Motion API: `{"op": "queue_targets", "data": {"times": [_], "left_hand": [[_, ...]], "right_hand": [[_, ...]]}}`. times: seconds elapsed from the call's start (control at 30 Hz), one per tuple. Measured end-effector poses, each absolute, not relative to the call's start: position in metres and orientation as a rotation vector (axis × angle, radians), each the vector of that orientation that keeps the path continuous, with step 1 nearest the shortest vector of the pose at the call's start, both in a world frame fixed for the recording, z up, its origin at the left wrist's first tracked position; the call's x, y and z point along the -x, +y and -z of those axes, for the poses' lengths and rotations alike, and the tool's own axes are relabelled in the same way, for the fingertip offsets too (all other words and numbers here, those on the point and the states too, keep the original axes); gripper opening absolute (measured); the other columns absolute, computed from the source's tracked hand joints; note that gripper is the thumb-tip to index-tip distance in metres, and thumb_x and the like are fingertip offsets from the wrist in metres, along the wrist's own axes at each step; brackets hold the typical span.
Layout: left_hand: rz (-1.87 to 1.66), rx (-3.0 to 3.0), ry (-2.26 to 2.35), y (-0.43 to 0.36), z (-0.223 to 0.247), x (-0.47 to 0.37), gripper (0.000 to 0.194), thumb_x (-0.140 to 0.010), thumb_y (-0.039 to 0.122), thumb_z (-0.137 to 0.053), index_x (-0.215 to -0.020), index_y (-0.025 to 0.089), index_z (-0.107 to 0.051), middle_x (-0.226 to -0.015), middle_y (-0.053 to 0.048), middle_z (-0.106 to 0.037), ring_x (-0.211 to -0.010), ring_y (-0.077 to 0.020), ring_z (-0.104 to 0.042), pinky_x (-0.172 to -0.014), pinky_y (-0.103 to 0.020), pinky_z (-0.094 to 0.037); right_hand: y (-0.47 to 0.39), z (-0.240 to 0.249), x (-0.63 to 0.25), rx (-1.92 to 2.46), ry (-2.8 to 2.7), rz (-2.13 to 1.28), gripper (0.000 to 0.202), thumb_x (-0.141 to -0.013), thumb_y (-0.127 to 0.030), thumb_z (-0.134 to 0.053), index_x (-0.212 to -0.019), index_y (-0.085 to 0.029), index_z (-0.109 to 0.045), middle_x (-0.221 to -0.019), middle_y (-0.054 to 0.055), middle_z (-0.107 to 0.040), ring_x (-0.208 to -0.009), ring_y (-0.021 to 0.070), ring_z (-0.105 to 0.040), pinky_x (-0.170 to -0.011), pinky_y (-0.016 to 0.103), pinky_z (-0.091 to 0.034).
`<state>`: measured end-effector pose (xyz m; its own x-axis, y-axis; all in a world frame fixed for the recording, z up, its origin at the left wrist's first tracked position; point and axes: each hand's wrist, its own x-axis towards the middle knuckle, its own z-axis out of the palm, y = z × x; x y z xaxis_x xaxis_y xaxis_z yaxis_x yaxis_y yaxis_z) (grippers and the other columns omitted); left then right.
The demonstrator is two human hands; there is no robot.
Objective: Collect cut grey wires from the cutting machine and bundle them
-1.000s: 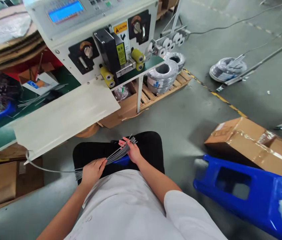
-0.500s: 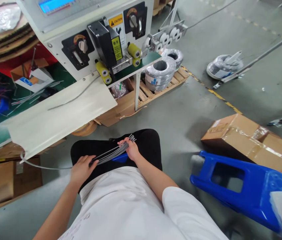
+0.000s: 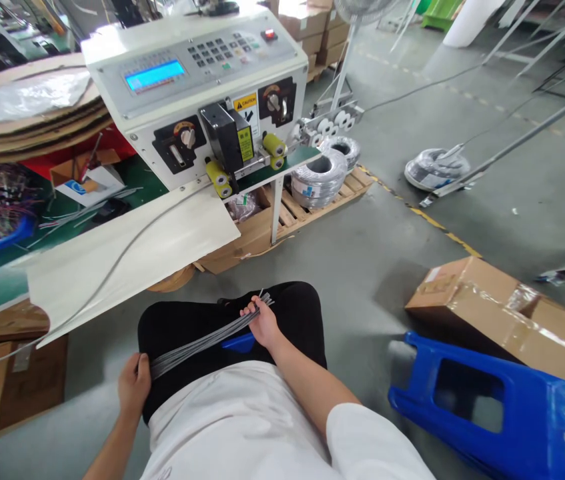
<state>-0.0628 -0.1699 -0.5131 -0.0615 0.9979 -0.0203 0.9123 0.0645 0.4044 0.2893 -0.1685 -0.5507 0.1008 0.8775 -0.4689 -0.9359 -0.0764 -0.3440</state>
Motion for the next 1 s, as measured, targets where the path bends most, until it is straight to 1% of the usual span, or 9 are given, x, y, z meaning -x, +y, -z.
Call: {"op": "queue_targets", "data": {"times": [0.1,0.2,0.33,0.43,0.53,0.67,0.77,0.87,1.0], "left_hand": [[-0.310,-2.054,2.024,-0.165,0.502,0.060,0.032,-0.093,0.041,-0.033,-0.070,0.024,-0.047,-0.075,-0.005,-0.059,-0.072,-0.0240,-0.058,-0.064,-0.037,-0.044],[-0.355,-2.233,1.913,-0.154,0.480,0.044,0.030,-0.090,0.043,-0.038,-0.072,0.025,-0.054,-0.078,-0.007,-0.064,-0.075,-0.0265,-0.061,-0.067,-0.041,-0.047],[-0.578,-2.480,1.397,-0.135,0.426,-0.004,0.014,-0.082,0.038,-0.050,-0.074,0.031,-0.060,-0.078,-0.003,-0.068,-0.079,-0.0256,-0.065,-0.079,-0.045,-0.052],[-0.699,-2.673,1.200,-0.110,0.376,-0.046,0.005,-0.077,0.033,-0.058,-0.079,0.033,-0.062,-0.083,-0.001,-0.071,-0.085,-0.0249,-0.066,-0.085,-0.045,-0.053],[-0.925,-2.784,1.384,-0.066,0.338,-0.082,0.026,-0.082,0.038,-0.055,-0.106,0.035,-0.062,-0.104,-0.002,-0.068,-0.107,-0.0274,-0.062,-0.100,-0.050,-0.048],[-0.906,-2.849,1.655,0.002,0.318,-0.114,0.053,-0.090,0.048,-0.044,-0.139,0.026,-0.043,-0.128,-0.010,-0.055,-0.126,-0.0313,-0.048,-0.109,-0.055,-0.039],[-0.591,-2.874,1.722,0.032,0.318,-0.122,0.063,-0.089,0.051,-0.046,-0.142,0.016,-0.042,-0.126,-0.017,-0.052,-0.119,-0.0358,-0.048,-0.100,-0.052,-0.044],[-0.511,-2.817,1.788,0.040,0.320,-0.120,0.057,-0.089,0.050,-0.049,-0.137,0.021,-0.049,-0.124,-0.017,-0.052,-0.115,-0.0360,-0.048,-0.095,-0.050,-0.044],[-0.598,-2.826,1.681,0.036,0.321,-0.110,0.048,-0.092,0.046,-0.046,-0.134,0.024,-0.052,-0.121,-0.014,-0.053,-0.113,-0.0321,-0.049,-0.098,-0.048,-0.042]], "right_hand": [[-0.168,0.551,-0.289,0.698,0.100,-1.485,0.022,-0.080,-0.038,-0.071,-0.094,-0.023,-0.064,-0.051,-0.011,-0.042,-0.053,0.0121,-0.050,-0.075,0.034,-0.051],[-0.170,0.551,-0.288,0.751,0.085,-1.484,0.034,-0.080,-0.042,-0.070,-0.107,-0.021,-0.066,-0.053,-0.008,-0.052,-0.057,0.0146,-0.058,-0.074,0.035,-0.052],[-0.170,0.552,-0.288,0.821,0.062,-1.507,0.041,-0.082,-0.046,-0.067,-0.113,-0.019,-0.064,-0.076,0.003,-0.073,-0.079,0.0208,-0.071,-0.075,0.036,-0.053],[-0.170,0.552,-0.289,0.823,0.022,-1.481,0.036,-0.086,-0.045,-0.064,-0.111,-0.020,-0.065,-0.091,0.006,-0.076,-0.090,0.0205,-0.071,-0.076,0.034,-0.052],[-0.171,0.551,-0.289,0.859,0.012,-1.488,0.032,-0.087,-0.044,-0.063,-0.109,-0.022,-0.065,-0.092,0.004,-0.076,-0.093,0.0204,-0.071,-0.079,0.035,-0.051],[-0.174,0.550,-0.291,0.862,-0.006,-1.474,0.034,-0.083,-0.047,-0.069,-0.106,-0.023,-0.067,-0.086,0.004,-0.076,-0.090,0.0221,-0.072,-0.076,0.036,-0.052],[-0.176,0.549,-0.292,0.872,-0.079,-1.447,0.040,-0.077,-0.052,-0.072,-0.107,-0.026,-0.068,-0.070,0.001,-0.072,-0.083,0.0241,-0.072,-0.075,0.039,-0.053],[-0.178,0.547,-0.293,0.891,-0.170,-1.475,0.042,-0.075,-0.056,-0.071,-0.109,-0.030,-0.069,-0.062,-0.003,-0.065,-0.079,0.0261,-0.072,-0.080,0.045,-0.053],[-0.179,0.546,-0.292,0.899,-0.243,-1.493,0.041,-0.074,-0.056,-0.071,-0.110,-0.037,-0.069,-0.066,-0.002,-0.066,-0.083,0.0264,-0.073,-0.090,0.050,-0.050]]}}
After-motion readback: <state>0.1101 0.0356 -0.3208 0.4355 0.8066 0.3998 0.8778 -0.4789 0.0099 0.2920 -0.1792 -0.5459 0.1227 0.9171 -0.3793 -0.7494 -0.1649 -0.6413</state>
